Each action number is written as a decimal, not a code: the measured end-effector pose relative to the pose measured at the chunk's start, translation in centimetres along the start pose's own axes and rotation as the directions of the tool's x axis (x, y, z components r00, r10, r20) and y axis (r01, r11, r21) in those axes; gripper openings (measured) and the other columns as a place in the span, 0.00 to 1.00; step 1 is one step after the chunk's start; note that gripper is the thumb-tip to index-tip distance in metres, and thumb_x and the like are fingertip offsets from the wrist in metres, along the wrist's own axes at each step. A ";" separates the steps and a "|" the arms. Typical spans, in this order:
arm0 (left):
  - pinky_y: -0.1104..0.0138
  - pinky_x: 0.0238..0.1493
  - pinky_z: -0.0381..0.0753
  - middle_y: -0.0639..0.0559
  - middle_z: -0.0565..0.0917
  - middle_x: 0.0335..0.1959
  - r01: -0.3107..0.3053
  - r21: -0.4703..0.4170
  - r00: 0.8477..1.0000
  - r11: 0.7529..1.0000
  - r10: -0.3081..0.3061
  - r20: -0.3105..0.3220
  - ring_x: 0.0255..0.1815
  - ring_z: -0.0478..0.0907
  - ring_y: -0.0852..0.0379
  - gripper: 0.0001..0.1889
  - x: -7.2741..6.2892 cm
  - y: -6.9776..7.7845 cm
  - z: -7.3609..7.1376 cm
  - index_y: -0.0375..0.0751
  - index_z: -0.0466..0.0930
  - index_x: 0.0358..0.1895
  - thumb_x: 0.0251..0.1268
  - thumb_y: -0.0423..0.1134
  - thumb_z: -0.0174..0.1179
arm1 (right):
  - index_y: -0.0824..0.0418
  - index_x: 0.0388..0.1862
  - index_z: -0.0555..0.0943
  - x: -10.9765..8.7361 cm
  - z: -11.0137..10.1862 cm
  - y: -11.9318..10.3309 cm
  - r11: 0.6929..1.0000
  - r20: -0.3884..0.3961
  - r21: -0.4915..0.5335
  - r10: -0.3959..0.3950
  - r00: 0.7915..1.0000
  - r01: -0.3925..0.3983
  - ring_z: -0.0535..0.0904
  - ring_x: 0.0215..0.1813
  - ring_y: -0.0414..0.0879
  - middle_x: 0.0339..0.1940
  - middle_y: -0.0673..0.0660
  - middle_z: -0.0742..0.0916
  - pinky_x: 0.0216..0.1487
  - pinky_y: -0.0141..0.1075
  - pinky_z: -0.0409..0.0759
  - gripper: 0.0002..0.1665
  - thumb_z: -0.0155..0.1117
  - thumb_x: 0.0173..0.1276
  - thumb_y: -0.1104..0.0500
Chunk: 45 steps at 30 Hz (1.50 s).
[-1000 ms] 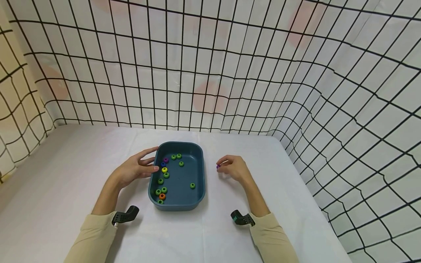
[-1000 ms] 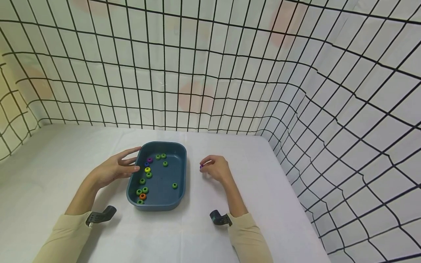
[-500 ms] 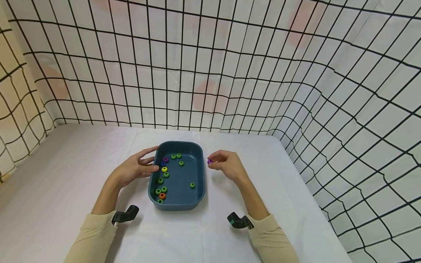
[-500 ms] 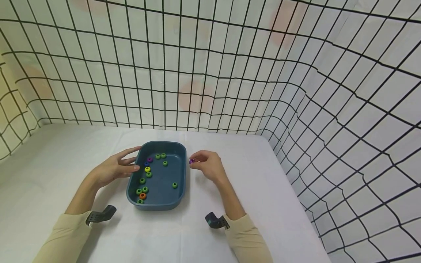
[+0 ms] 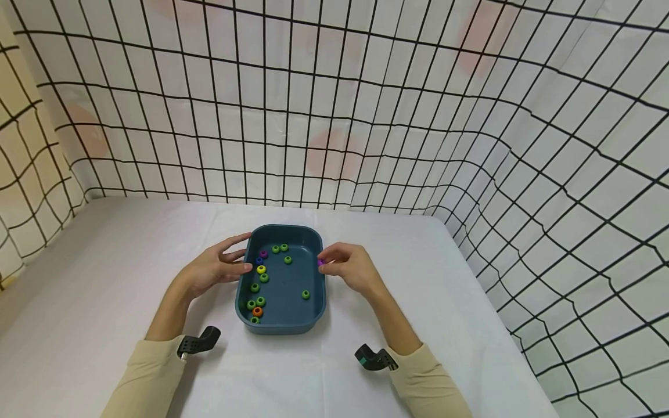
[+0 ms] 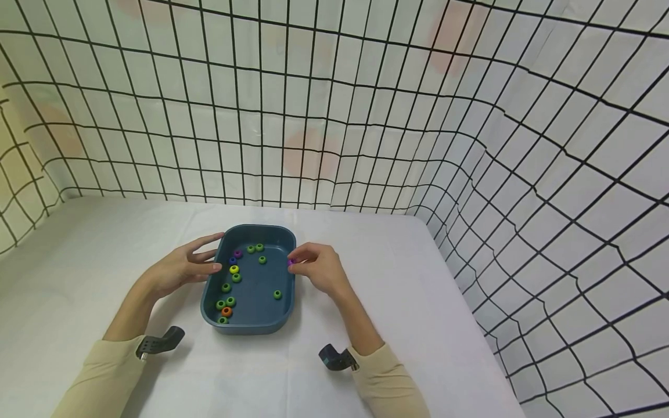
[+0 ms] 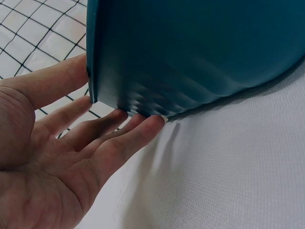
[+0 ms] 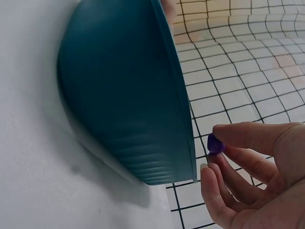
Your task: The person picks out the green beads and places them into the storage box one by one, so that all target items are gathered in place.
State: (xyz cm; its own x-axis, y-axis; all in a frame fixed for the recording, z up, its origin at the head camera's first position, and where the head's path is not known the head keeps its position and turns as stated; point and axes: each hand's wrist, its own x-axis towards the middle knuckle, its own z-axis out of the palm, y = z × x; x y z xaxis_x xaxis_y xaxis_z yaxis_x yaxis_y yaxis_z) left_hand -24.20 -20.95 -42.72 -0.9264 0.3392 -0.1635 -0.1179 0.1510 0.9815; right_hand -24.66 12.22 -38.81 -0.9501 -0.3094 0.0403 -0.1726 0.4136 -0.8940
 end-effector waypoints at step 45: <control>0.59 0.59 0.84 0.34 0.56 0.81 0.009 -0.010 1.000 1.000 -0.009 -0.010 0.73 0.70 0.35 0.46 0.1 -0.2 -0.2 0.55 0.48 0.83 0.68 0.34 0.66 | 0.59 0.50 0.88 0.7 -1.0 1.6 1.000 -0.137 -0.006 0.025 0.990 -0.026 0.85 0.38 0.46 0.41 0.59 0.90 0.49 0.54 0.86 0.16 0.74 0.61 0.64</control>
State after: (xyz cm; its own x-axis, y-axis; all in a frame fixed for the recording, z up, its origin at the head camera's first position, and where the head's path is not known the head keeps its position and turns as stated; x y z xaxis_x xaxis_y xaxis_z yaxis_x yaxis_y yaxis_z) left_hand -24.37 -21.16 -42.91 -0.9287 0.3289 -0.1711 -0.1294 0.1450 0.9809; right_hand -25.85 13.55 -39.75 -0.9807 -0.1785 0.0792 -0.1497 0.4266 -0.8920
